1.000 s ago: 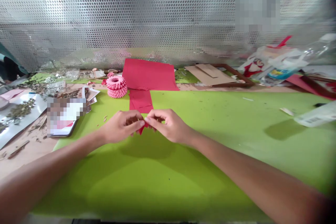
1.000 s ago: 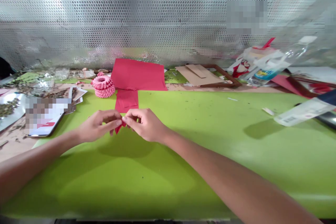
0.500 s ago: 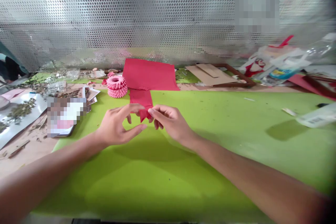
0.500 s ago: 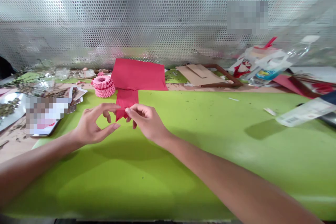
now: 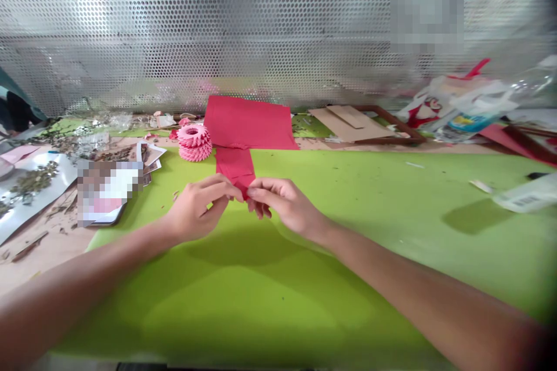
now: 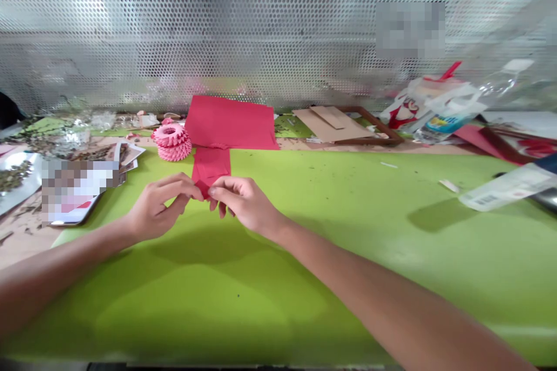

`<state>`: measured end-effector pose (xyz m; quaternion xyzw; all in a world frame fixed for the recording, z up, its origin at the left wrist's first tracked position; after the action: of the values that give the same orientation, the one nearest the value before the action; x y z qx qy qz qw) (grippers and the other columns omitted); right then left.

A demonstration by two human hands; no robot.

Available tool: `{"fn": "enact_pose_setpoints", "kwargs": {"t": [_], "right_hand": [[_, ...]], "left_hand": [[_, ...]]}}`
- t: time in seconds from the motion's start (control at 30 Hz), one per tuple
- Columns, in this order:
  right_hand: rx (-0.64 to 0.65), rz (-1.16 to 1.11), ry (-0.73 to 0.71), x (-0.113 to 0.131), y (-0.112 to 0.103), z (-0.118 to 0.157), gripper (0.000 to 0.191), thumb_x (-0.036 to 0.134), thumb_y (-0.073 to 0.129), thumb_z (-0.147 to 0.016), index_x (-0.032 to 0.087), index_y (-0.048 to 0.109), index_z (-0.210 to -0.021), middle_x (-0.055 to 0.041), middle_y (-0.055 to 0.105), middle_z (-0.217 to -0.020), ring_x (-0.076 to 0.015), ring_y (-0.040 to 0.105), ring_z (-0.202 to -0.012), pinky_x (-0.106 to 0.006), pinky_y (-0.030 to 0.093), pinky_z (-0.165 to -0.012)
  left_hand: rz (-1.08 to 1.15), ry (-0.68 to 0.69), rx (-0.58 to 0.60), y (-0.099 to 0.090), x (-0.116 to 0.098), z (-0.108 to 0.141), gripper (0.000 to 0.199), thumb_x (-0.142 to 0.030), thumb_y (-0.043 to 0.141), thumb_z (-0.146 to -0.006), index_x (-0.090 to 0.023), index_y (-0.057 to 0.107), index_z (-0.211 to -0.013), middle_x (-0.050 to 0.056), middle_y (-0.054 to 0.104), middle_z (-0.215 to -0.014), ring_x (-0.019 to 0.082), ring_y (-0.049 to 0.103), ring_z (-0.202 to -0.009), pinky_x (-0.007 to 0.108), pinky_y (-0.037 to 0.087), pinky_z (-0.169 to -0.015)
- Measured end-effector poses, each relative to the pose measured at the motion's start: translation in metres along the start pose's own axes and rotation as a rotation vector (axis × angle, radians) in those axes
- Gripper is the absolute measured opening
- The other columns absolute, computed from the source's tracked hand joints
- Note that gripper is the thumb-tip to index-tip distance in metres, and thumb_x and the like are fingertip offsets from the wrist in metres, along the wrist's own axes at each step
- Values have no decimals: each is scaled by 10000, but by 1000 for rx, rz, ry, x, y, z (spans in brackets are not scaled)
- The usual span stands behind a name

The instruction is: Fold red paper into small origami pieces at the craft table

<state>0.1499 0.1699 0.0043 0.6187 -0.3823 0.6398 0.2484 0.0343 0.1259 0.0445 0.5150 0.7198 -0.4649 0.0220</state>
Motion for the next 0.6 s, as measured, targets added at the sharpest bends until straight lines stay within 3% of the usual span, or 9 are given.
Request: {"fn": "enact_pose_setpoints", "kwargs": {"t": [0.13, 0.3, 0.47, 0.6], "right_hand": [[-10, -32, 21, -1, 1, 0, 218, 380, 601, -877, 172, 639, -823, -14, 620, -745, -100, 535, -575, -249, 427, -547], [-142, 10, -108, 13, -7, 4, 189, 353, 681, -844, 209, 590, -927, -8, 636, -829, -110, 564, -616, -251, 481, -553], [-168, 258, -248, 30, -9, 13, 81, 268, 619, -888, 204, 669, -884, -13, 662, -766, -124, 583, -625, -263, 484, -569], [-157, 351, -353, 39, -8, 17, 90, 216, 626, -867, 217, 702, -916, -31, 729, -892, -138, 639, -687, -269, 500, -582]], "left_hand": [[146, -170, -4, 0, 11, 0, 174, -133, 484, -909, -163, 652, -942, 49, 680, -885, 103, 596, -644, 225, 493, -602], [397, -354, -35, 7, 27, 4, 136, -245, 550, -914, -150, 642, -945, 46, 660, -855, 82, 550, -554, 209, 487, -495], [661, -395, -102, 9, 30, 1, 125, -259, 560, -900, -156, 594, -961, 20, 603, -819, 76, 542, -541, 204, 494, -470], [747, -431, -105, 12, 32, 0, 107, -243, 573, -886, -163, 576, -958, 3, 594, -813, 60, 529, -501, 202, 483, -457]]}}
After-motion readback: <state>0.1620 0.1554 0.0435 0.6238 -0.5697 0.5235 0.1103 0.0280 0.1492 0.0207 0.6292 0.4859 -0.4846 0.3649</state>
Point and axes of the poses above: each hand's wrist, its own z-axis away from the middle knuckle, its own y-axis out of the palm, x = y × z, the point moved 9 cm from there along -z, towards the middle knuckle
